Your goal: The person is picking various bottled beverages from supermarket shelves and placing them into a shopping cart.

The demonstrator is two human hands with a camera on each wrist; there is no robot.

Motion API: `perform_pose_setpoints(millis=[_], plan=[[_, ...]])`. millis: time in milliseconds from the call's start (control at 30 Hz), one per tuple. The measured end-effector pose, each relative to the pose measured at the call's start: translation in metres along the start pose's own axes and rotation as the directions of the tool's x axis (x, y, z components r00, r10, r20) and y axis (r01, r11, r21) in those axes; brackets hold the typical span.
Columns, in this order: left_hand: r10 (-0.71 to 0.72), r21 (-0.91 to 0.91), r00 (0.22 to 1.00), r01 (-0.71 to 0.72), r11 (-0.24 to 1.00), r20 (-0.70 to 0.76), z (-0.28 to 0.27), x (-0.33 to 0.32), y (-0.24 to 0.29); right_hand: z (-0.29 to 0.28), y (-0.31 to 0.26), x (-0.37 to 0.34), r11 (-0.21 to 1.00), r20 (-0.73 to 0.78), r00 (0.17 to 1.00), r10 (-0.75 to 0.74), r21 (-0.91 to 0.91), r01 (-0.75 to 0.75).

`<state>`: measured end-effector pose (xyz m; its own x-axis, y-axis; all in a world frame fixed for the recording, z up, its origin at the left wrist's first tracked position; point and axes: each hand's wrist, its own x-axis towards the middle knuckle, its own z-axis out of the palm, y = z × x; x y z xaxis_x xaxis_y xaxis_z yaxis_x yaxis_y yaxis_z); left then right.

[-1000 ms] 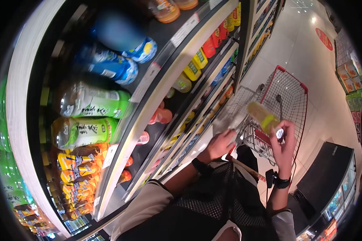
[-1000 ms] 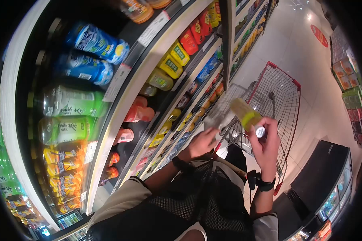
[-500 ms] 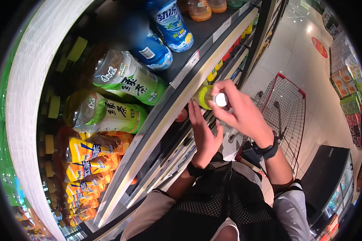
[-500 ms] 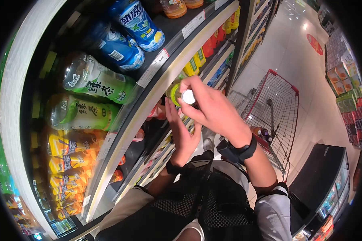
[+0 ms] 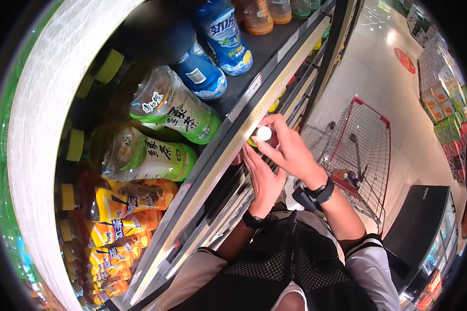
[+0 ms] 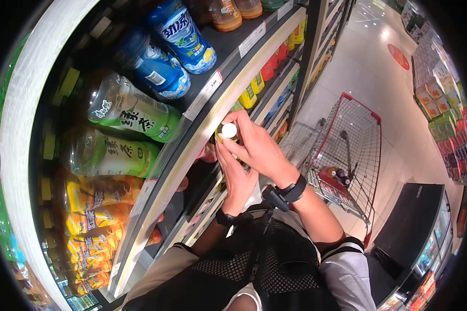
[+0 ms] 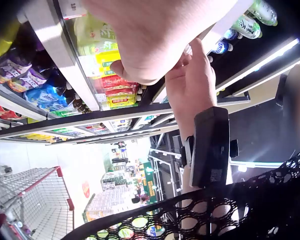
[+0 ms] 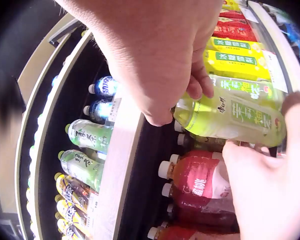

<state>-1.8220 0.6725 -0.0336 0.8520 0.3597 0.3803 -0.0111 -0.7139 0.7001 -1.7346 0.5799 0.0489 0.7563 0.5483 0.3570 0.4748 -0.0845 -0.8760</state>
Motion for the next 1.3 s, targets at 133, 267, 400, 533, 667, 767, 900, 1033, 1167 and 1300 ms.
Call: perform_pose_setpoints(millis=[133, 267, 400, 533, 667, 767, 900, 1033, 1167, 1300], plan=[[0.001, -0.009, 1.0, -0.001, 1.0, -0.004, 0.006, 0.0, -0.008, 0.011, 0.007, 0.004, 0.999, -0.056, 0.998, 0.036, 0.013, -0.036], [-0.008, -0.021, 1.0, 0.007, 1.0, -0.018, 0.006, 0.008, -0.008, 0.016, 0.003, 0.018, 1.0, -0.101, 0.995, -0.009, 0.004, 0.009], [-0.013, -0.069, 1.0, 0.013, 0.998, 0.006, 0.004, 0.017, -0.009, 0.021, 0.004, 0.027, 0.999, -0.113, 0.993, 0.018, 0.041, -0.014], [0.034, -0.168, 0.998, -0.044, 0.985, -0.062, -0.001, 0.025, -0.006, 0.032, 0.023, 0.037, 0.992, -0.151, 0.981, -0.125, -0.023, 0.122], [-0.026, -0.211, 0.999, 0.02, 0.977, -0.024, -0.001, 0.02, -0.018, 0.035, 0.042, 0.048, 0.98, -0.065, 0.979, -0.192, -0.069, 0.187], [-0.019, -0.218, 1.0, 0.017, 0.976, -0.006, -0.004, 0.022, -0.022, 0.031, 0.036, 0.053, 0.993, -0.02, 0.993, -0.118, -0.005, 0.118], [-0.034, -0.249, 0.998, 0.02, 0.968, -0.054, 0.002, 0.018, -0.021, 0.027, 0.036, 0.053, 0.991, -0.015, 0.992, -0.128, 0.047, 0.129], [-0.027, -0.279, 0.996, 0.003, 0.96, -0.081, 0.002, 0.006, -0.019, 0.023, 0.035, 0.039, 0.998, -0.013, 0.998, -0.062, -0.032, 0.062], [-0.018, -0.225, 0.998, 0.004, 0.974, -0.062, 0.0, 0.0, -0.006, 0.024, 0.016, 0.013, 0.997, -0.122, 0.99, 0.076, 0.035, -0.072], [0.002, -0.166, 0.999, -0.009, 0.986, -0.044, 0.005, 0.0, -0.009, 0.016, 0.035, -0.034, 0.997, -0.193, 0.979, 0.067, 0.047, -0.059]])
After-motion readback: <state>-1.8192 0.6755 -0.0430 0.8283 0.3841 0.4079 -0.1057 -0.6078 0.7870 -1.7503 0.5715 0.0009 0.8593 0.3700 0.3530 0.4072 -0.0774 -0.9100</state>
